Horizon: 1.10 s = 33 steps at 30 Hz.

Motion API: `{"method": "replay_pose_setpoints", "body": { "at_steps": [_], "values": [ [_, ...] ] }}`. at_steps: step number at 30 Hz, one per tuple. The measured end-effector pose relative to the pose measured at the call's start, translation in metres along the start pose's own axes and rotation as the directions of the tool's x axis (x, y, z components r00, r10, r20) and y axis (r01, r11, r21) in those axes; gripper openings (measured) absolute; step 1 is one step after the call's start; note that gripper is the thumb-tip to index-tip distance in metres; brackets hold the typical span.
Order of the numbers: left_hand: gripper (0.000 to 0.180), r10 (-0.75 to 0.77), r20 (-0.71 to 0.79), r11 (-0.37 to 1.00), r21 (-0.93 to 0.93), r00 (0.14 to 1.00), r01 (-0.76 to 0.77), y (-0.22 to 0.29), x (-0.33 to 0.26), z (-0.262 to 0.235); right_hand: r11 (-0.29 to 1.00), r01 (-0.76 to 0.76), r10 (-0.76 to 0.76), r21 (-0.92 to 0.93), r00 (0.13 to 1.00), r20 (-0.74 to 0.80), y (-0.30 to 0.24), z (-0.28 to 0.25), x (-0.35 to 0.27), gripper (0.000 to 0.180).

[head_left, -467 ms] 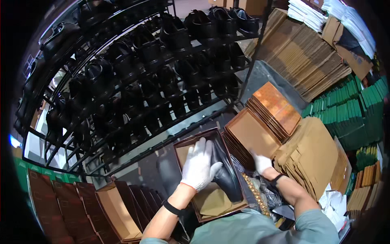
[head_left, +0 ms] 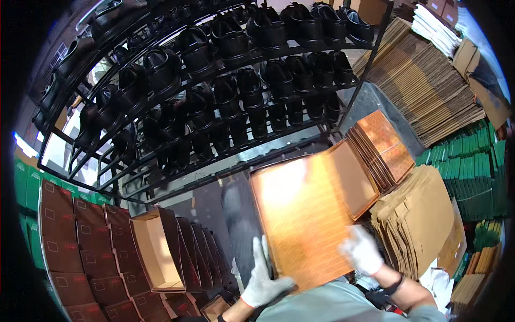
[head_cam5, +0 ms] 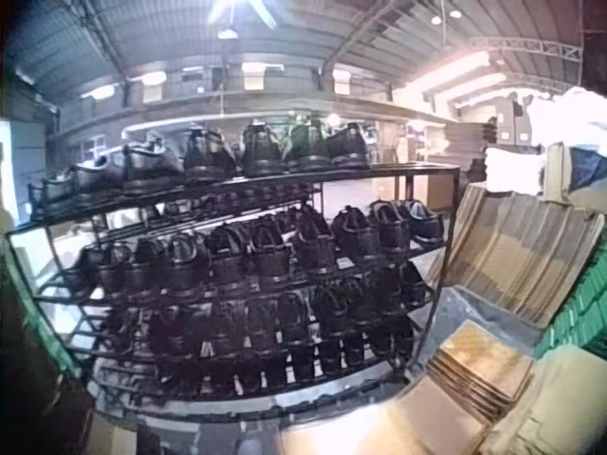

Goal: The recorder assembles a large cardboard carton, tapes it shut, and then packs individual shoe boxes into it after placing shoes and paper inside them.

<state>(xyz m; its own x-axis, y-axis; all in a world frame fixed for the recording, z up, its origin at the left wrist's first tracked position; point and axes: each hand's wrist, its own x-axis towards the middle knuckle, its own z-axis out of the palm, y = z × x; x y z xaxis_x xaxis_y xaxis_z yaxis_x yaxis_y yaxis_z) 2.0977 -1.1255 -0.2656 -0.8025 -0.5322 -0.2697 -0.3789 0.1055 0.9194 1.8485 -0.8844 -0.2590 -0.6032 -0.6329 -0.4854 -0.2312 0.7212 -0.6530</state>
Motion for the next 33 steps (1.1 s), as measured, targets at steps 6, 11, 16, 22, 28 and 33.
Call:
{"method": "replay_pose_setpoints", "body": {
  "at_steps": [6, 11, 16, 22, 28, 33],
  "values": [
    [0.087, -0.027, -0.065, 0.945, -0.326, 0.998, 0.004, -0.057, 0.090, -0.027, 0.885, 0.438, -0.430, 0.159, 0.899, -0.087, -0.060, 0.011, 0.082, 0.132],
    [0.103, 0.230, 0.056, 0.521, -0.850, 0.971, -0.075, -0.009, 0.164, -0.057, 0.709, 0.626, -0.586, 0.325, 0.779, -0.221, -0.118, -0.008, 0.154, 0.102],
    [0.083, 0.251, -0.085, 0.691, -0.682, 0.964, -0.240, -0.006, 0.159, -0.048, 0.740, 0.584, -0.503, 0.334, 0.810, -0.301, -0.100, 0.006, 0.159, 0.099],
    [0.069, 0.323, -0.536, 0.909, 0.405, 0.780, -0.099, -0.024, 0.149, -0.120, 0.907, 0.416, -0.397, -0.059, 0.803, -0.444, -0.043, -0.033, 0.096, 0.057],
    [0.048, -0.059, -0.721, 0.292, 0.648, 0.690, 0.703, -0.176, 0.007, -0.237, 0.694, -0.539, -0.014, -0.477, 0.653, -0.757, 0.135, -0.137, -0.052, 0.025],
    [0.043, 0.448, -0.788, 0.756, 0.586, 0.422, 0.292, -0.089, 0.000, -0.174, 0.794, -0.499, 0.215, -0.348, 0.765, -0.607, 0.178, -0.156, -0.055, 0.022]
  ]
}}
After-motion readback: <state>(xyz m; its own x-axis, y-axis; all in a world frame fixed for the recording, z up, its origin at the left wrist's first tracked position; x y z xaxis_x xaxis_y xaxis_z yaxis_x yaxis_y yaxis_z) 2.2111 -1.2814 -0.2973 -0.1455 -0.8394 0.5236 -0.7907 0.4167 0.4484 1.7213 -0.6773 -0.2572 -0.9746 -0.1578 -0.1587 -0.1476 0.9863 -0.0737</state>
